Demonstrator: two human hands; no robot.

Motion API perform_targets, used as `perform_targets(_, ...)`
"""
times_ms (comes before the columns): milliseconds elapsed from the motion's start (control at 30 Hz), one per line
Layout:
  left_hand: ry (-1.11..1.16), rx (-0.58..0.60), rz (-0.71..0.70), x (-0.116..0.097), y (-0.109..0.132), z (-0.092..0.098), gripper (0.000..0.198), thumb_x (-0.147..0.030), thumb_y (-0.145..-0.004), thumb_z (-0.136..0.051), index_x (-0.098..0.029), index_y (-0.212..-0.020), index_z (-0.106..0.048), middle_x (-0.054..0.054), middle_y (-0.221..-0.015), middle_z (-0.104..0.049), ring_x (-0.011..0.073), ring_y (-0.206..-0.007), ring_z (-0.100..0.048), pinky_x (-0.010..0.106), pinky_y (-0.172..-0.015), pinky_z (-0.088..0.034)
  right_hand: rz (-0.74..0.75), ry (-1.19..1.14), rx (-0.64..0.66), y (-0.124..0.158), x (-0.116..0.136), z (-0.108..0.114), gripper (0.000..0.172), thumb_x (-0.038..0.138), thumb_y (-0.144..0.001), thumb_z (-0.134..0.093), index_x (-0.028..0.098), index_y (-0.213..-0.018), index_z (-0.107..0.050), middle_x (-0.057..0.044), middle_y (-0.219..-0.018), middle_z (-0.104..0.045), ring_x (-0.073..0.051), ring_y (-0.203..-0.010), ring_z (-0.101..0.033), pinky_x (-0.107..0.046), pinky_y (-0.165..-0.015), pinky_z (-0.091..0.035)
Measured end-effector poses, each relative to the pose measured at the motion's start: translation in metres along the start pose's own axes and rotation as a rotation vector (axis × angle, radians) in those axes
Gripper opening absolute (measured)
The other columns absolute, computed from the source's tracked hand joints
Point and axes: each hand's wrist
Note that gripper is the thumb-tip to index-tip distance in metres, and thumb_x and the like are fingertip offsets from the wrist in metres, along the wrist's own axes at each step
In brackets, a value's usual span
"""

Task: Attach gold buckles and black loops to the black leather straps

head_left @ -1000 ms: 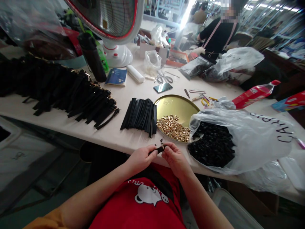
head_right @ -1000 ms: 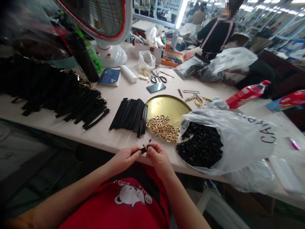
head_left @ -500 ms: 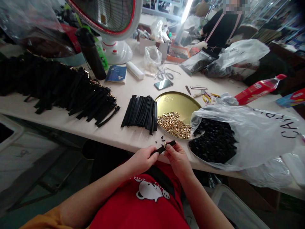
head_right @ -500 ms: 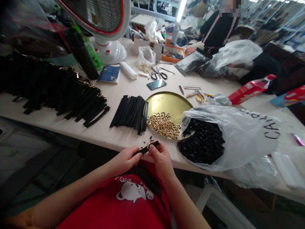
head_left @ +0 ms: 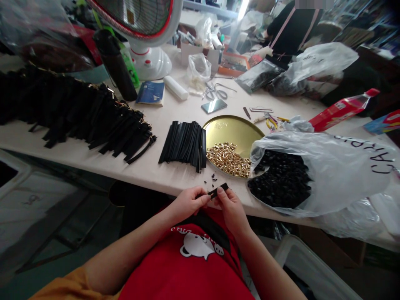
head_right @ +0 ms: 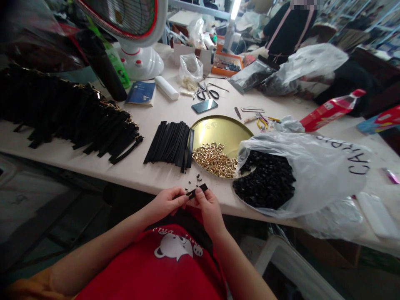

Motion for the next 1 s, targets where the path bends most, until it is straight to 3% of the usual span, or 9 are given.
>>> perform_targets(167, 0.005, 0.016, 0.017, 0.002, -0.002, 0.001, 0.028, -0.040, -0.078, -0.048, -0.014, -0.069, -0.049, -0.004, -0.056, -0.050, 0.0046, -0.040, -0.039, 0.017, -0.039, -0.029, -0.125, -0.150, 0.081, -0.003, -0.008, 0.004, 0.026, 0.042, -0.069, -0.065, 0.018, -0.066, -0.054, 0.005, -0.054, -0.053, -0.007, -0.049, -0.044, -0.021, -0.050, -0.036)
perform_targets(367, 0.008, -0.014, 0.108, 0.003, -0.007, 0.001, 0.024, -0.039, -0.074, -0.051, -0.015, -0.069, -0.047, -0.005, -0.056, -0.049, 0.0046, -0.039, -0.038, 0.017, -0.038, -0.028, -0.029, 0.044, 0.081, -0.002, -0.007, 0.001, 0.025, 0.040, -0.067, -0.066, 0.017, -0.073, -0.057, 0.001, -0.066, -0.060, -0.012, -0.061, -0.053, -0.025, -0.060, -0.042)
perform_targets(500, 0.016, -0.049, 0.088, 0.002, -0.007, -0.001, 0.028, -0.042, -0.074, -0.051, -0.016, -0.066, -0.044, -0.006, -0.053, -0.046, 0.0051, -0.040, -0.035, 0.017, -0.040, -0.027, 0.012, 0.108, 0.109, -0.001, -0.004, -0.001, 0.021, 0.037, -0.072, -0.060, 0.017, -0.076, -0.055, 0.001, -0.069, -0.059, -0.014, -0.065, -0.054, -0.027, -0.062, -0.042)
perform_targets(733, -0.120, -0.136, -0.015, 0.008, -0.020, 0.001, 0.038, -0.051, -0.072, -0.052, -0.017, -0.059, -0.041, -0.007, -0.052, -0.040, 0.0079, -0.050, -0.036, 0.019, -0.046, -0.027, 0.471, 0.473, -0.031, -0.007, -0.001, -0.002, 0.002, 0.021, -0.076, -0.053, 0.019, -0.077, -0.054, 0.000, -0.075, -0.053, -0.014, -0.071, -0.050, -0.027, -0.066, -0.040)
perform_targets(867, -0.205, -0.150, 0.011, 0.008, -0.032, 0.001, 0.039, -0.053, -0.072, -0.051, -0.018, -0.059, -0.040, -0.007, -0.049, -0.039, 0.0089, -0.047, -0.036, 0.020, -0.046, -0.026, 0.420, 0.500, -0.063, -0.018, -0.001, 0.002, 0.003, 0.020, -0.076, -0.054, 0.019, -0.079, -0.052, 0.000, -0.074, -0.052, -0.013, -0.068, -0.050, -0.026, -0.063, -0.041)
perform_targets(1000, -0.297, -0.034, -0.028, -0.002, -0.036, -0.001, 0.032, -0.047, -0.080, -0.042, -0.018, -0.066, -0.046, -0.004, -0.053, -0.050, 0.0129, -0.051, -0.046, 0.023, -0.051, -0.033, 0.350, 0.482, -0.072, -0.029, 0.002, 0.010, 0.005, 0.023, -0.076, -0.055, 0.019, -0.078, -0.053, 0.001, -0.071, -0.054, -0.013, -0.066, -0.051, -0.025, -0.062, -0.042)
Point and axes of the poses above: each hand's wrist, its own y-axis away from the middle knuckle, its own z-axis out of the back of the hand, x = y × z
